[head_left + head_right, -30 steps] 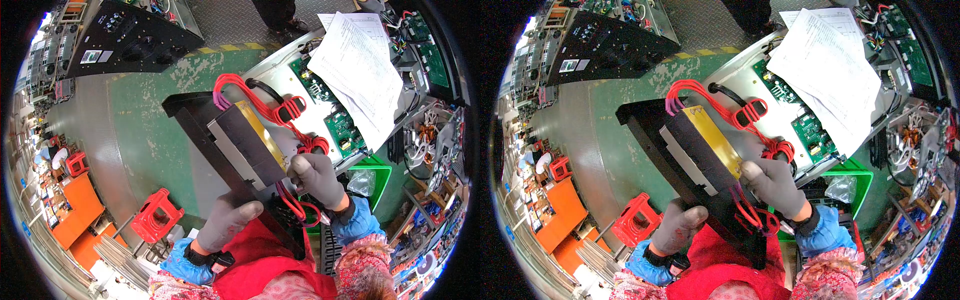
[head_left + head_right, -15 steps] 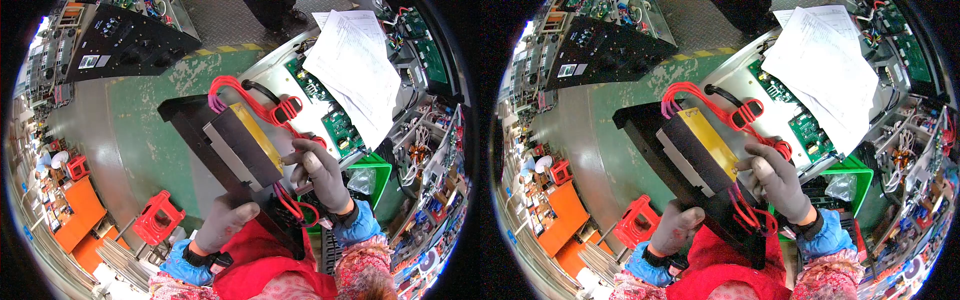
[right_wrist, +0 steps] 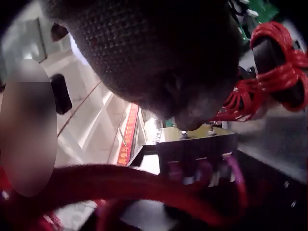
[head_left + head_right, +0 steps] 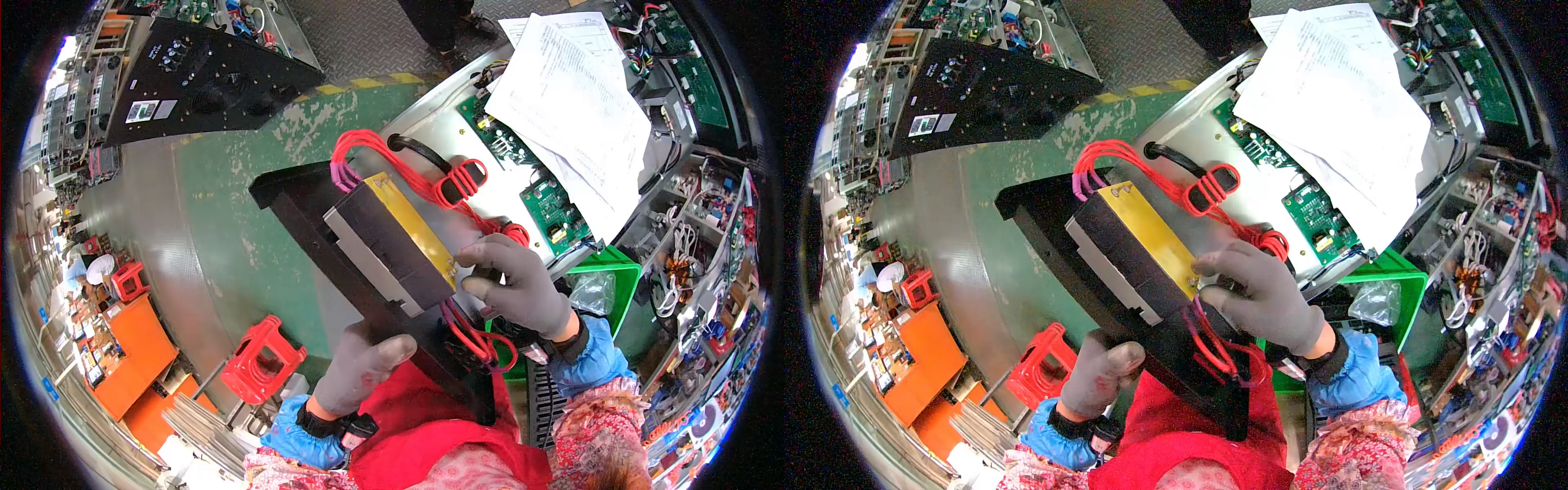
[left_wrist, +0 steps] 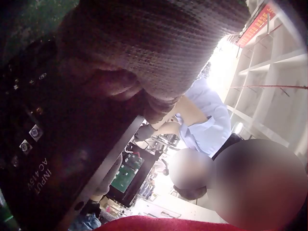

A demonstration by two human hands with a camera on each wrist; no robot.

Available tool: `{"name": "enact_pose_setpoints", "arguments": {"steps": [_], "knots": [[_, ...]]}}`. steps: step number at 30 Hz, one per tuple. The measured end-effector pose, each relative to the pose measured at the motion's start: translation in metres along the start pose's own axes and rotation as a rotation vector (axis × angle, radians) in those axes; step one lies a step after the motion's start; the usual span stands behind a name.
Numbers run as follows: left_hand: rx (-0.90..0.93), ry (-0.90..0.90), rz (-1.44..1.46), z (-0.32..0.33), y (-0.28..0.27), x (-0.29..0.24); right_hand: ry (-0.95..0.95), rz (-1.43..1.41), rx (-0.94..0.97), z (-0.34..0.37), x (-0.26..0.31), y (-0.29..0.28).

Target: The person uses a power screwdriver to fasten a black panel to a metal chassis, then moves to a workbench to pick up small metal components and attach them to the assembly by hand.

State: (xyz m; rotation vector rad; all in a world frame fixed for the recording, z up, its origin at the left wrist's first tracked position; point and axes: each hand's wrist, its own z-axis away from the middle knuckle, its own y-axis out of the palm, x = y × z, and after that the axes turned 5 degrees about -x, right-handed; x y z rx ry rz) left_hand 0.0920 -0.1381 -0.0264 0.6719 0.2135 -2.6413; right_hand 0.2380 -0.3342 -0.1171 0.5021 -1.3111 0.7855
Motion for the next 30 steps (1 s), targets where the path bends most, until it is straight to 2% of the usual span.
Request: {"name": "enact_pose_setpoints", "arguments": {"steps": [6, 12, 15, 18, 21, 24, 30], "knots": [[-0.032, -0.013, 0.033, 0.003, 0.004, -0.003, -0.210, 0.185, 0.097, -0.018, -0.006, -0.002], [-0.014, 0.034, 0.102, 0.002, 0.009, -0.010, -0.217, 0.344, 0.157, -0.023, -0.007, -0.001], [0.011, 0.013, 0.091, 0.002, 0.005, -0.009, -0.139, 0.404, 0.161, -0.022, -0.012, 0.005], [0.008, -0.008, 0.096, 0.002, 0.004, -0.008, -0.122, 0.211, 0.144, -0.018, -0.021, 0.002], [0.020, -0.039, 0.089, 0.001, 0.003, -0.010, -0.009, 0.110, 0.079, -0.020, 0.000, -0.003], [0.040, -0.072, 0.099, 0.001, 0.000, -0.005, -0.273, 0.150, 0.161, -0.026, -0.015, -0.005], [0.078, -0.117, 0.073, 0.001, -0.006, -0.001, -0.252, 0.261, 0.213, -0.032, -0.012, -0.008]]}}
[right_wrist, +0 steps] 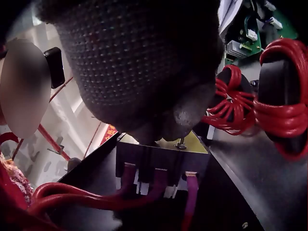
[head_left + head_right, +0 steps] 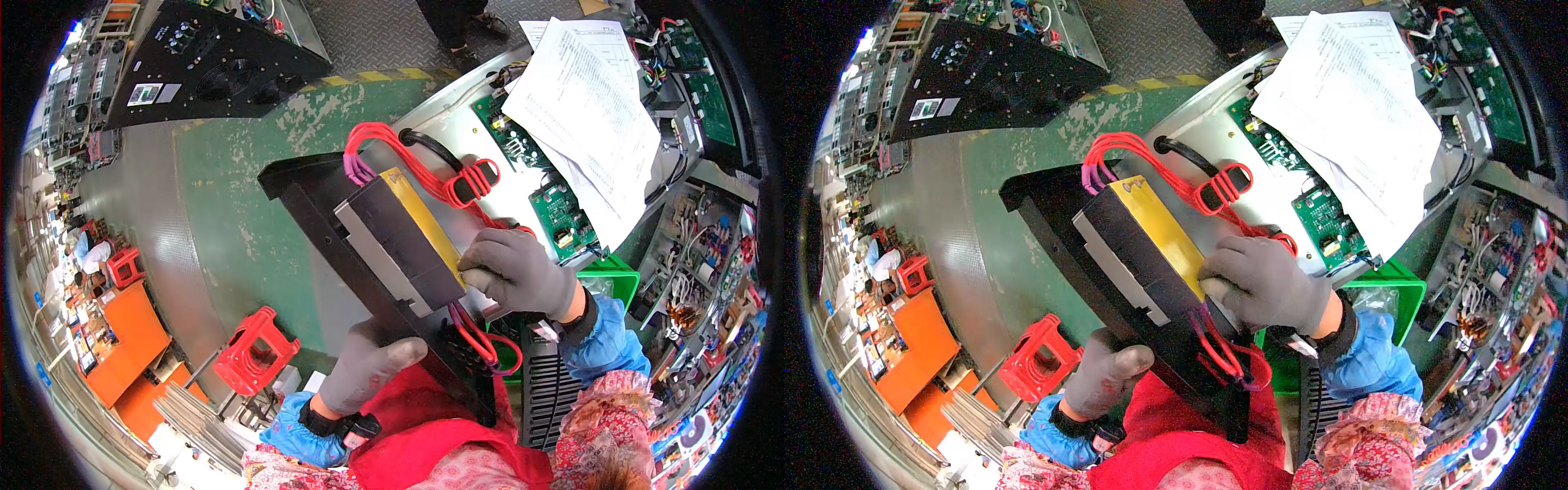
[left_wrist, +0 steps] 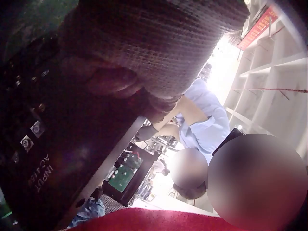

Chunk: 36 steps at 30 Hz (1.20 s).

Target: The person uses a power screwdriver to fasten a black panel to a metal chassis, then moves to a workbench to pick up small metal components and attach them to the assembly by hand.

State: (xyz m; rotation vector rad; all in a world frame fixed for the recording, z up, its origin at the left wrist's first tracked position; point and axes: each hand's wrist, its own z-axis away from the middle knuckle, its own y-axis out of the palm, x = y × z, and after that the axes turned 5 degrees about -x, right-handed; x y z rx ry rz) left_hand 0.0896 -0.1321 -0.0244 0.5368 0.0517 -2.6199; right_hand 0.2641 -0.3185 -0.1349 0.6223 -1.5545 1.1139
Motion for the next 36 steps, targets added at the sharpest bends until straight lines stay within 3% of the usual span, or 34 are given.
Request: {"name": "enact_pose_setpoints", "arguments": {"steps": [9, 12, 15, 16, 17, 18, 20, 22, 25, 29, 36], "knots": [[0.029, 0.033, 0.003, -0.002, -0.001, 0.002, 0.067, 0.086, 0.026, -0.002, 0.000, 0.009], [0.038, 0.046, -0.067, -0.007, -0.008, 0.012, 0.104, -0.139, -0.019, 0.003, -0.002, 0.006], [-0.047, 0.091, 0.029, -0.007, -0.019, 0.033, 0.455, -0.347, -0.093, 0.011, 0.012, -0.014], [-0.114, 0.107, 0.175, -0.005, -0.026, 0.048, 0.655, -0.449, -0.120, 0.009, 0.027, -0.027], [-0.179, 0.122, 0.320, -0.003, -0.033, 0.055, 0.690, -0.447, -0.190, 0.013, 0.031, -0.031], [-0.140, 0.430, 0.276, 0.005, -0.040, 0.040, 0.653, -0.446, -0.231, 0.016, 0.037, -0.034], [0.001, 0.566, 0.365, 0.017, -0.037, 0.009, 0.531, -0.357, -0.266, 0.018, 0.053, -0.042], [0.258, 0.496, 0.656, 0.022, -0.035, -0.008, 0.353, -0.185, -0.254, 0.013, 0.077, -0.046], [0.376, 0.391, 0.610, 0.016, -0.008, -0.032, 0.241, -0.042, -0.295, 0.003, 0.121, -0.043], [0.485, 0.223, 0.797, 0.010, 0.022, -0.049, -0.020, 0.279, -0.343, -0.005, 0.153, -0.035], [0.699, 0.229, 0.786, 0.008, 0.026, -0.047, -0.072, 0.502, -0.233, -0.010, 0.168, -0.028]]}}
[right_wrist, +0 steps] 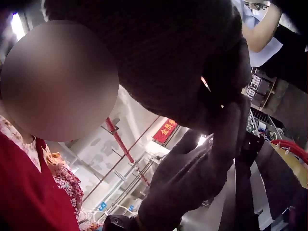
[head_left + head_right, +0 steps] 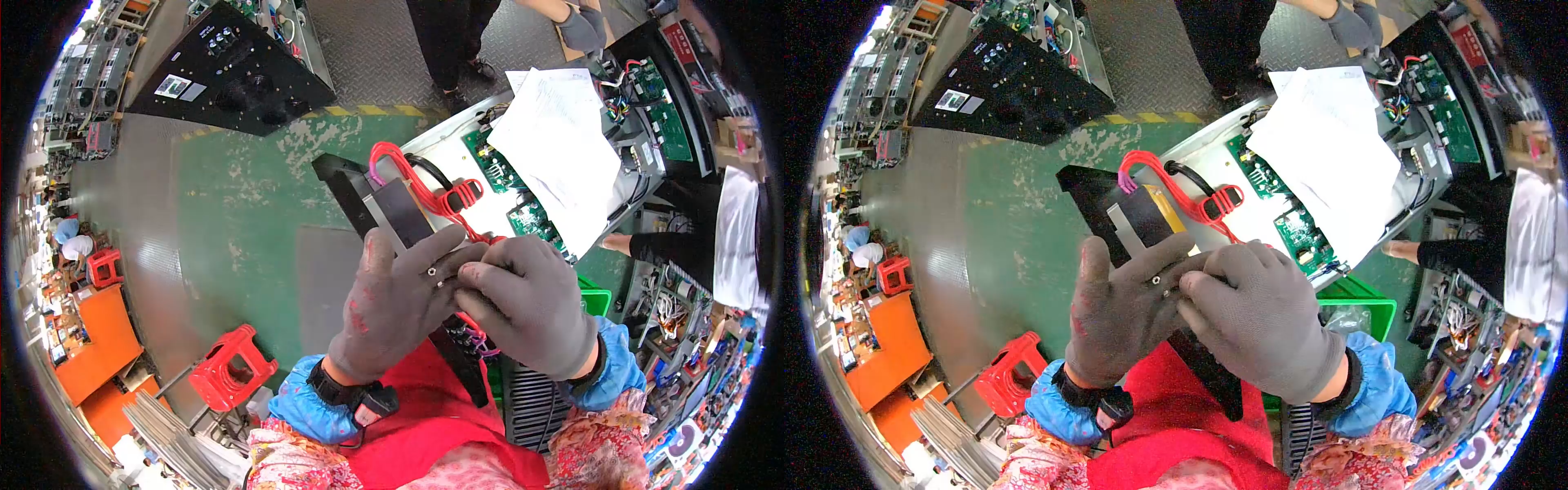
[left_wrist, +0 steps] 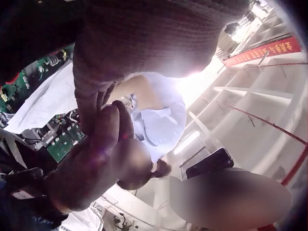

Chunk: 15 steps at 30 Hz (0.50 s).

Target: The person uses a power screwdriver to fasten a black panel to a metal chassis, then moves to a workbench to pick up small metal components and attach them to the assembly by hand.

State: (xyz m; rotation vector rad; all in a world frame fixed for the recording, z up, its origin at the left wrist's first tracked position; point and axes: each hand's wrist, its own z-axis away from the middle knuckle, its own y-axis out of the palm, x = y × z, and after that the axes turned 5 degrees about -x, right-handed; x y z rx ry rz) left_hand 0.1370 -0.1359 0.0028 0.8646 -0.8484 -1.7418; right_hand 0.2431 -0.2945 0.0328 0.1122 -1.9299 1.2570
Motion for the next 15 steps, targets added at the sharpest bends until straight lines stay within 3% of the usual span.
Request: {"name": "enact_pose_setpoints", "arguments": {"steps": [1, 6, 8, 10, 15], "knots": [[0.035, 0.001, 0.007, -0.001, -0.002, 0.001, -0.004, 0.021, 0.017, 0.000, 0.001, 0.002], [-0.122, 0.203, -1.180, -0.005, -0.009, 0.008, 0.012, 0.128, -0.019, 0.000, 0.008, 0.018], [-0.154, 0.220, -0.965, -0.006, -0.006, 0.011, 0.022, 0.129, -0.042, 0.002, 0.007, 0.025], [-0.130, 0.159, -0.061, -0.004, 0.004, 0.014, 0.025, 0.101, -0.084, 0.005, 0.005, 0.033], [-0.308, 0.370, -0.921, 0.000, -0.007, 0.025, 0.097, -0.128, -0.123, 0.009, 0.002, 0.037]]}}
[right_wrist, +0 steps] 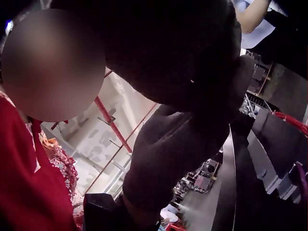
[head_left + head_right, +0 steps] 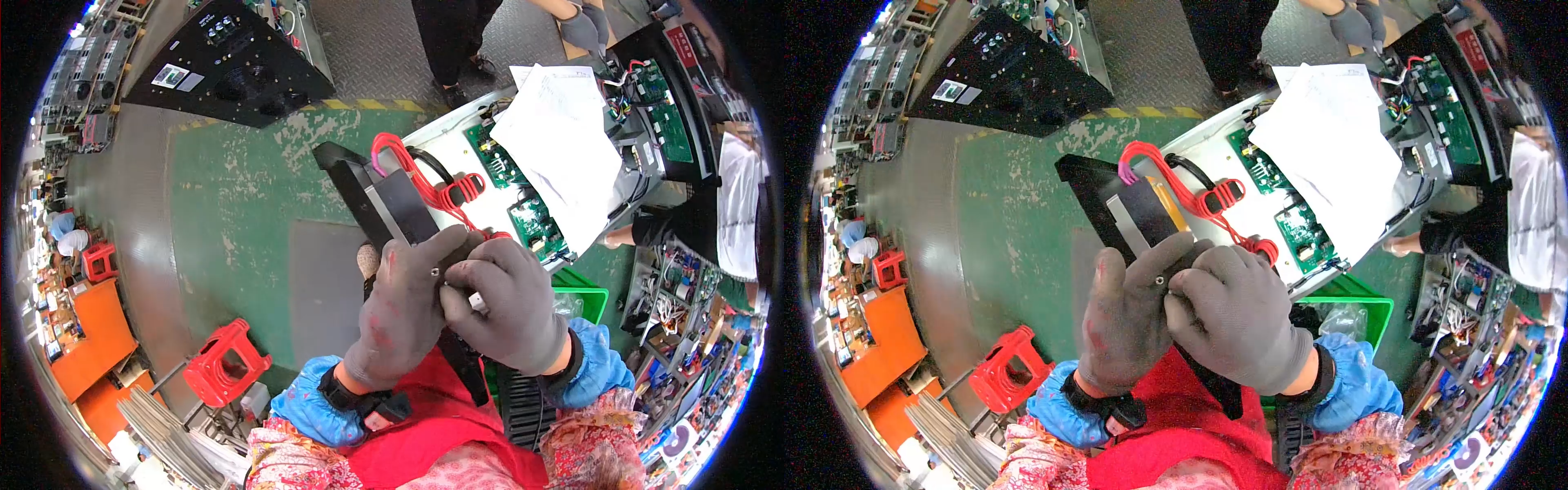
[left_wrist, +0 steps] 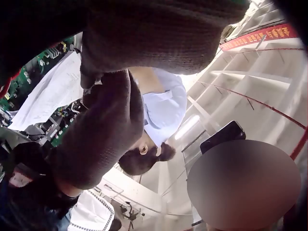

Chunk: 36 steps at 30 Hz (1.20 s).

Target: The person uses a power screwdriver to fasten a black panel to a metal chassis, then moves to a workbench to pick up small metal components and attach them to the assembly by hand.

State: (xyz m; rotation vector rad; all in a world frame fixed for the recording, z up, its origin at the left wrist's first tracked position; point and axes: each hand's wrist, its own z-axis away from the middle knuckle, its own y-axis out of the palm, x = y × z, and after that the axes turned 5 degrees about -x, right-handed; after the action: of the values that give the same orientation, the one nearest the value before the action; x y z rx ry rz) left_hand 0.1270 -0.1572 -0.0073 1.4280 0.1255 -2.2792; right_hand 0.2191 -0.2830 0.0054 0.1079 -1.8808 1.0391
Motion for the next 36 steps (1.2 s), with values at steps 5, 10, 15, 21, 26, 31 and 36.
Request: {"name": "enact_pose_setpoints", "arguments": {"steps": [5, 10, 15, 21, 26, 31, 36], "knots": [[-0.214, -0.214, 0.547, 0.029, -0.040, 0.015, 0.352, -0.295, 0.084, -0.005, -0.060, -0.027], [-0.322, -0.400, 0.415, 0.027, -0.069, 0.054, 0.497, -0.404, 0.280, 0.020, -0.127, 0.010], [-0.383, -0.382, 0.154, 0.037, -0.071, 0.135, 0.356, -0.377, 0.298, 0.037, -0.140, 0.038], [-0.200, -0.326, -0.301, 0.043, -0.065, 0.109, 0.281, -0.413, 0.184, 0.045, -0.148, 0.052], [-0.144, -0.211, -0.293, 0.045, -0.059, 0.108, 0.198, -0.440, 0.165, 0.044, -0.154, 0.056], [-0.233, -0.280, -0.362, 0.041, -0.050, 0.093, 0.264, -0.426, 0.345, 0.040, -0.153, 0.050], [-0.116, 0.076, -0.687, 0.038, -0.058, 0.100, 0.184, -0.383, 0.365, 0.036, -0.156, 0.047]]}}
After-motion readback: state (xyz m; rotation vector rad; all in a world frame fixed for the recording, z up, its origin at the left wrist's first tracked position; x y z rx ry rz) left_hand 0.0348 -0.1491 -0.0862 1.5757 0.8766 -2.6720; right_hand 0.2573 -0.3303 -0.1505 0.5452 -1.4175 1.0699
